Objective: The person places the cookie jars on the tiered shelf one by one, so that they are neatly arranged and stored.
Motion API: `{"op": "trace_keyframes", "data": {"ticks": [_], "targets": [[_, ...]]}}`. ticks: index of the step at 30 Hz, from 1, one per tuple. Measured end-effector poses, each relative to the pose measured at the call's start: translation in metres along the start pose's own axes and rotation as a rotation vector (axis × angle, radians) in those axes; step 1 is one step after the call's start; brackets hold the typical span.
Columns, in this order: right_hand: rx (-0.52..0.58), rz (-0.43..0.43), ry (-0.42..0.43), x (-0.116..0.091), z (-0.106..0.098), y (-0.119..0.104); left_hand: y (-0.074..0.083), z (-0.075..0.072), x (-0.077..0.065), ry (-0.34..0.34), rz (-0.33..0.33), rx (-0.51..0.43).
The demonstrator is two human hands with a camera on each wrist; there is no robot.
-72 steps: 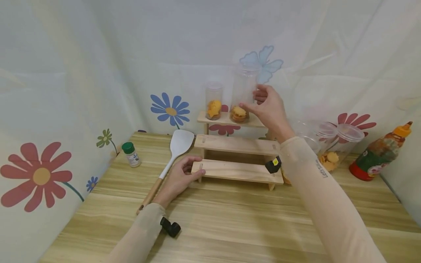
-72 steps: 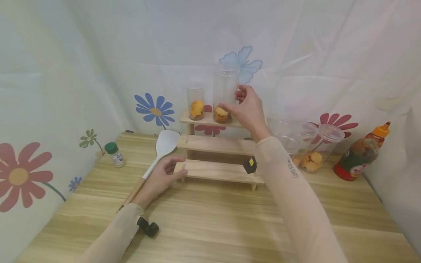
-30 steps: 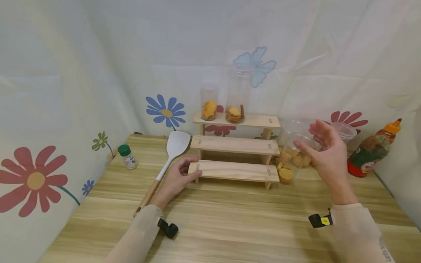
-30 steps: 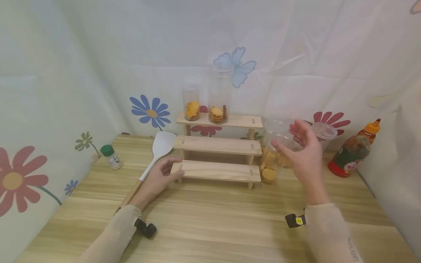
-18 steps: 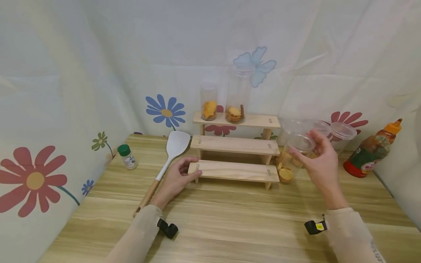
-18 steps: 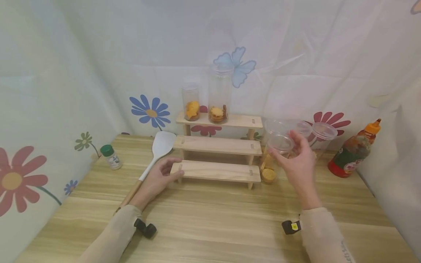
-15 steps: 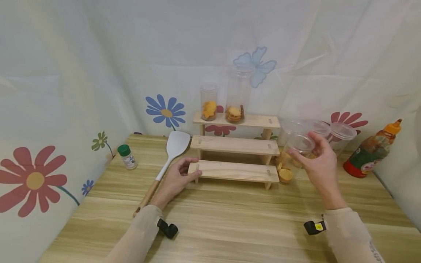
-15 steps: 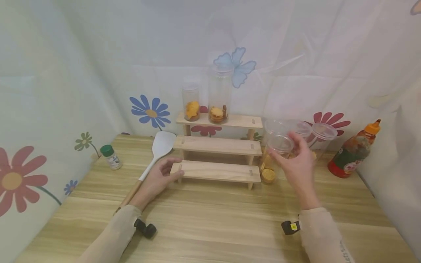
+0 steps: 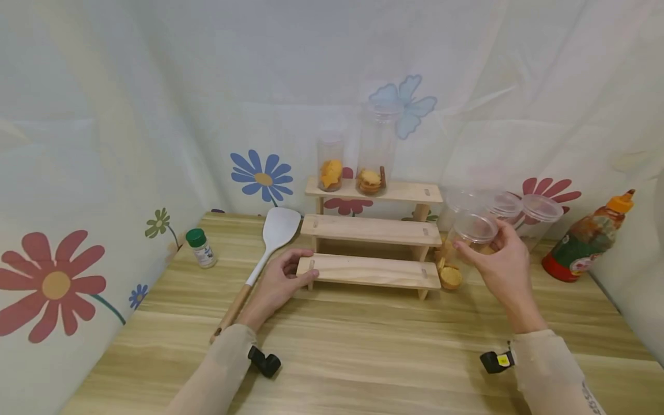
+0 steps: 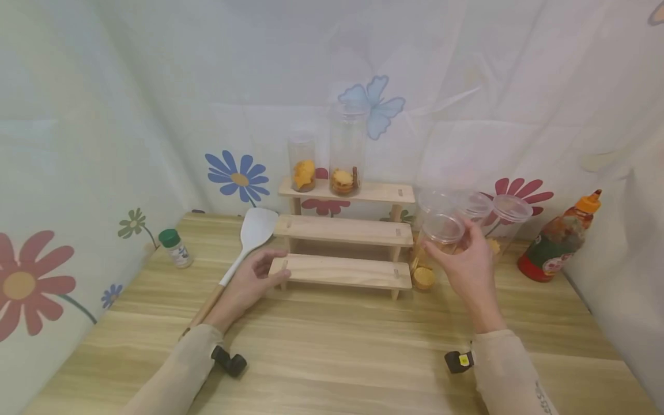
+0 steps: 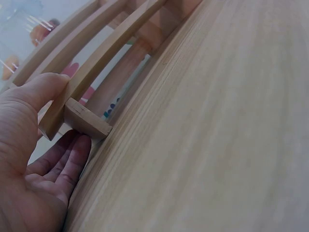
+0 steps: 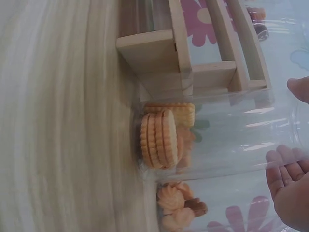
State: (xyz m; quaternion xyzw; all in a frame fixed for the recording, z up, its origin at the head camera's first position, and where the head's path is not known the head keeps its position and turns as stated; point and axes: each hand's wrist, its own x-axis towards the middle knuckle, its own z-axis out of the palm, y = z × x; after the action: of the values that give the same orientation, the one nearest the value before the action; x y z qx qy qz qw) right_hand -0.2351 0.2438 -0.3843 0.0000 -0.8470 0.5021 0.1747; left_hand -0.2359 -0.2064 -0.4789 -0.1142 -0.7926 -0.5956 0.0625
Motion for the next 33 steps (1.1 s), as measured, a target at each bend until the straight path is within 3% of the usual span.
{"op": "trace_keyframes", "data": {"ticks": [5, 15, 33], "targets": [[-0.011, 0.014, -0.011, -0.001, -0.001, 0.004, -0.001, 0.001, 0.001, 0.000, 0.006, 0.000], [0.022, -0.039, 0.002, -0.003, 0.001, 0.013, 0.003, 0.002, 0.001, -0.007, 0.002, -0.004], [-0.002, -0.002, -0.031, -0.003, 0.007, 0.025, 0.003, 0.000, 0.000, 0.000, 0.003, -0.001]]}}
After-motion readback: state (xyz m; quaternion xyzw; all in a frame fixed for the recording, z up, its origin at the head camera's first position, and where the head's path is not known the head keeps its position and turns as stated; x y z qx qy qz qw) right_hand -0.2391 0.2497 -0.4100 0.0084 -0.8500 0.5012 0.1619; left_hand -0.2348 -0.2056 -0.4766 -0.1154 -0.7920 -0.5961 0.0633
